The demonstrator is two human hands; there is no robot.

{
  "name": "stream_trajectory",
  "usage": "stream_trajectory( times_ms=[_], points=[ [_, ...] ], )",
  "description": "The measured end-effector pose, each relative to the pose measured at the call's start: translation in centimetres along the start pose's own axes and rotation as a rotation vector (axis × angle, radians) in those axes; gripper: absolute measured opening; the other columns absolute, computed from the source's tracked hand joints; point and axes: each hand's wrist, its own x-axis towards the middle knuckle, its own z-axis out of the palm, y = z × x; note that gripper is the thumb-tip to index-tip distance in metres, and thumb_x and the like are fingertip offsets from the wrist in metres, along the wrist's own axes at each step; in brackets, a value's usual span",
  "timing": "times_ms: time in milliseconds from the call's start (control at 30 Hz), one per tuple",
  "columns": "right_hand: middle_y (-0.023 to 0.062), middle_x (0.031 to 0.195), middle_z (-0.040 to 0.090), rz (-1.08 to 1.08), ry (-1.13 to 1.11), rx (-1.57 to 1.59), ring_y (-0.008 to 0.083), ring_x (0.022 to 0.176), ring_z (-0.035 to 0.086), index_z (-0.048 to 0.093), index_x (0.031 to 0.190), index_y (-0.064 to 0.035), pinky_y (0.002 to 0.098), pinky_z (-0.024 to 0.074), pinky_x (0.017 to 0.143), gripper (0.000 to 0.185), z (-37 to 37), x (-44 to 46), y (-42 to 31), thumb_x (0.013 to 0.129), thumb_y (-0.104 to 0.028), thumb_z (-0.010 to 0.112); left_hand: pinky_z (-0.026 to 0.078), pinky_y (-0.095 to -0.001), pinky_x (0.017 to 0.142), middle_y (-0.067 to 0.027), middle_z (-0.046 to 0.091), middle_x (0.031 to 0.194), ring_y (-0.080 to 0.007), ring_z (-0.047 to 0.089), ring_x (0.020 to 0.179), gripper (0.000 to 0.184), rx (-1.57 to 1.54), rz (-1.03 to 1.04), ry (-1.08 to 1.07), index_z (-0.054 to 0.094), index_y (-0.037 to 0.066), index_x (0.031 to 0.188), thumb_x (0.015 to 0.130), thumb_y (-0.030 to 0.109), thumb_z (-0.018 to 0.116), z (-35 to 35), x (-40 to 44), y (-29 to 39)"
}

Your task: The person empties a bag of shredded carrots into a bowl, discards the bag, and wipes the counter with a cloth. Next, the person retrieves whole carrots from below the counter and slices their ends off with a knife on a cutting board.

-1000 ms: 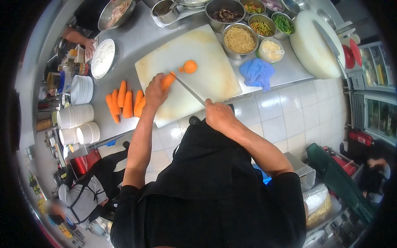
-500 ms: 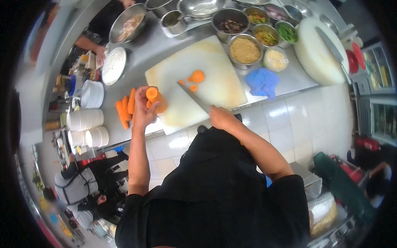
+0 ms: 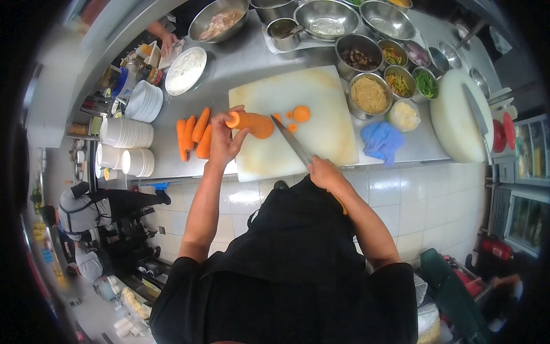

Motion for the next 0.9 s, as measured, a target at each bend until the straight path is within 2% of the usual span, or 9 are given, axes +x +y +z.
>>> stream_trajectory(
  times_ms=[133, 233, 300, 400, 533, 600, 700, 800, 900],
  points=[
    [0.0262, 0.076, 0.063, -0.014, 0.018, -0.015, 0.0333, 0.046, 0.06, 0.05, 0.097, 0.0057, 0.0451, 0.0518, 0.051, 0.029, 0.0, -0.3, 0.4, 0.096, -0.023, 0.045, 0.05, -0.0378, 0.093, -0.0161, 0.056, 0.125, -0.0276, 0.058, 0.11, 0.049, 0.07, -0.01, 0.022, 0.035, 0.01, 0.114, 0.082, 0.002, 0.071, 0.0, 0.4, -0.1],
    [0.0272, 0.077, 0.063, 0.0, 0.011, 0.004, 0.0391, 0.055, 0.061, 0.051, 0.097, 0.0055, 0.0484, 0.0511, 0.058, 0.029, -0.1, -0.8, 0.6, 0.096, -0.023, 0.046, 0.051, -0.0353, 0.089, -0.015, 0.06, 0.119, -0.0293, 0.062, 0.102, 0.045, 0.115, 0.03, 0.012, 0.038, 0.009, 0.11, 0.081, 0.005, 0.072, 0.0, 1.5, 1.5],
    [0.0284, 0.079, 0.062, -0.08, 0.121, -0.039, 0.046, 0.071, 0.061, 0.051, 0.098, 0.0038, 0.0523, 0.0483, 0.069, 0.027, 0.2, -0.9, 1.4, 0.095, -0.023, 0.047, 0.052, -0.0356, 0.088, -0.0165, 0.061, 0.116, -0.0305, 0.063, 0.096, 0.042, 0.234, -0.087, -0.056, 0.04, 0.008, 0.109, 0.082, 0.005, 0.072, -0.1, 1.9, 2.3],
    [0.0286, 0.082, 0.062, -0.09, 0.222, 0.014, 0.049, 0.085, 0.059, 0.052, 0.1, 0.0013, 0.0543, 0.0445, 0.076, 0.026, -0.8, -2.2, 1.2, 0.094, -0.023, 0.049, 0.049, -0.0368, 0.092, -0.0151, 0.061, 0.117, -0.0271, 0.062, 0.099, 0.043, 0.239, -0.046, -0.08, 0.042, 0.007, 0.113, 0.082, 0.006, 0.071, -0.1, 2.3, 1.8],
    [0.028, 0.088, 0.063, -0.078, 0.297, 0.023, 0.0452, 0.089, 0.06, 0.055, 0.11, -0.0012, 0.0507, 0.0462, 0.077, 0.029, -4.1, -6.3, -1.9, 0.093, -0.025, 0.051, 0.046, -0.0357, 0.095, -0.0145, 0.061, 0.116, -0.0241, 0.059, 0.104, 0.049, 0.008, -0.055, 0.041, 0.044, 0.006, 0.121, 0.081, 0.005, 0.072, 1.0, 2.3, 1.0],
    [0.0271, 0.091, 0.064, -0.264, 0.518, 0.094, 0.0424, 0.089, 0.062, 0.057, 0.118, -0.0033, 0.0468, 0.0476, 0.079, 0.034, -4.8, -6.7, -0.7, 0.093, -0.026, 0.052, 0.044, -0.0353, 0.098, -0.0144, 0.059, 0.116, -0.0228, 0.057, 0.11, 0.054, -0.113, -0.157, 0.036, 0.043, 0.003, 0.127, 0.081, 0.005, 0.071, 1.2, 2.4, 1.2],
    [0.0261, 0.094, 0.065, -0.25, 0.563, 0.041, 0.041, 0.091, 0.062, 0.058, 0.121, -0.0049, 0.0442, 0.0481, 0.08, 0.037, -5.8, -6.6, 0.4, 0.093, -0.027, 0.052, 0.045, -0.0349, 0.097, -0.0144, 0.058, 0.115, -0.0223, 0.057, 0.109, 0.053, 0.077, -0.275, -0.111, 0.042, 0.001, 0.128, 0.083, 0.005, 0.07, 1.9, 2.0, -0.3],
    [0.0276, 0.092, 0.064, -0.168, 0.515, -0.016, 0.0433, 0.089, 0.062, 0.061, 0.117, -0.0043, 0.0465, 0.0482, 0.079, 0.036, -5.1, -5.4, 2.4, 0.093, -0.029, 0.05, 0.046, -0.0338, 0.094, -0.0123, 0.056, 0.12, -0.0184, 0.056, 0.109, 0.052, -0.139, -0.31, -0.026, 0.043, 0.003, 0.127, 0.084, 0.008, 0.071, 2.5, 2.2, -3.3],
    [0.0291, 0.089, 0.063, -0.116, 0.451, 0.014, 0.0453, 0.088, 0.061, 0.061, 0.116, -0.0042, 0.0496, 0.048, 0.078, 0.035, -2.9, -4.2, 4.2, 0.094, -0.028, 0.049, 0.046, -0.0317, 0.091, -0.0097, 0.057, 0.118, -0.016, 0.057, 0.106, 0.052, -0.138, -0.141, 0.095, 0.043, 0.003, 0.126, 0.083, 0.008, 0.072, 2.8, 4.9, -5.3]
  ],
)
